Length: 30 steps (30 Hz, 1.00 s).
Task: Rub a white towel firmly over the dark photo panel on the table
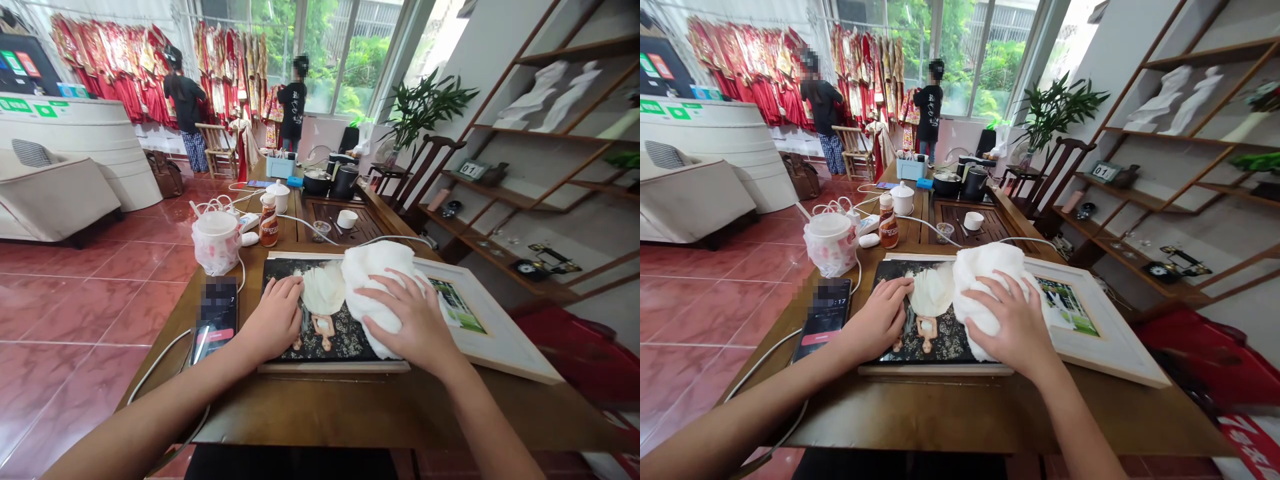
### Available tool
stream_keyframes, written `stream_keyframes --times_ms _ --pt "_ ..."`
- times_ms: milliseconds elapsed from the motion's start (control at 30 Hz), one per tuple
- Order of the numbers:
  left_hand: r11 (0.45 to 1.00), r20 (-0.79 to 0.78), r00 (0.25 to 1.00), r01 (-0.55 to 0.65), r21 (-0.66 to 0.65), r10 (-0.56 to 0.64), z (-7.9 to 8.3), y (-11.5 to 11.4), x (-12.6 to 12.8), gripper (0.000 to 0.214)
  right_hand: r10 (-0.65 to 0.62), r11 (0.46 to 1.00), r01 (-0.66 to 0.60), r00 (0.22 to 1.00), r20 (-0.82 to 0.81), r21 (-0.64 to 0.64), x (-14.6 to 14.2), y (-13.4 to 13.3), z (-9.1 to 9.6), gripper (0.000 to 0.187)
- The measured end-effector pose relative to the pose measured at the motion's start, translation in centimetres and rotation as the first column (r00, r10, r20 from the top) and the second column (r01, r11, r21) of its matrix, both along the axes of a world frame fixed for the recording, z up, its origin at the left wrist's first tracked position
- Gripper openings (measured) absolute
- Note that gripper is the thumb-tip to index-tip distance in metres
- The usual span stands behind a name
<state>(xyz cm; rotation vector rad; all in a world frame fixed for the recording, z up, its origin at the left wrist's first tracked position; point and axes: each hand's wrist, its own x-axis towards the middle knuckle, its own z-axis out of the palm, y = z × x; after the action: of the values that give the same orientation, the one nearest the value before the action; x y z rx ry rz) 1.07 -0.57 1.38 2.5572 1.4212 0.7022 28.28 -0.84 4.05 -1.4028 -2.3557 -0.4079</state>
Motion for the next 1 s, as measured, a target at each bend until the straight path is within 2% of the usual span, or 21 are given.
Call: stream_keyframes --times_ms 133,233,400,533,700,867,1000 --pt "1.0 -0.001 1.0 -0.006 -0.001 0.006 -0.1 0.0 0.1 0.04 -0.038 0.999 0.038 0.999 -0.012 0.018 0.0 0.0 -0.1 0.034" --pt "1.0 -0.004 1.0 -0.01 -0.002 0.01 -0.2 0.0 0.2 0.04 -0.016 1.0 0.016 0.999 -0.048 -0.011 -2.2 -0.3 0.1 0.033" --pt "1.0 -0.002 1.0 -0.01 0.0 0.01 0.1 -0.1 0.4 0.038 0.084 0.992 -0.091 0.993 -0.087 -0.087 -6.7 -0.9 0.6 0.035" --pt "1.0 -0.005 1.0 -0.009 -0.003 0.009 0.3 -0.1 0.5 0.029 0.123 0.985 -0.133 0.988 -0.096 -0.109 -8.4 -1.1 0.7 0.037" --pt "1.0 -0.006 1.0 0.001 -0.003 -0.001 0.2 -0.1 0.3 0.037 0.127 0.987 -0.133 0.989 -0.077 -0.09 -6.3 -0.5 0.6 0.034" --pt "1.0 -0.005 1.0 0.001 -0.006 -0.002 0.1 -0.1 0.1 0.039 0.008 1.0 -0.009 0.998 -0.06 -0.015 -2.4 0.1 -0.1 0.033" --pt "1.0 -0.004 1.0 0.004 -0.004 -0.004 0.1 -0.1 0.1 0.04 -0.065 0.996 0.067 0.997 -0.044 0.053 -0.9 -0.1 -0.5 0.033"
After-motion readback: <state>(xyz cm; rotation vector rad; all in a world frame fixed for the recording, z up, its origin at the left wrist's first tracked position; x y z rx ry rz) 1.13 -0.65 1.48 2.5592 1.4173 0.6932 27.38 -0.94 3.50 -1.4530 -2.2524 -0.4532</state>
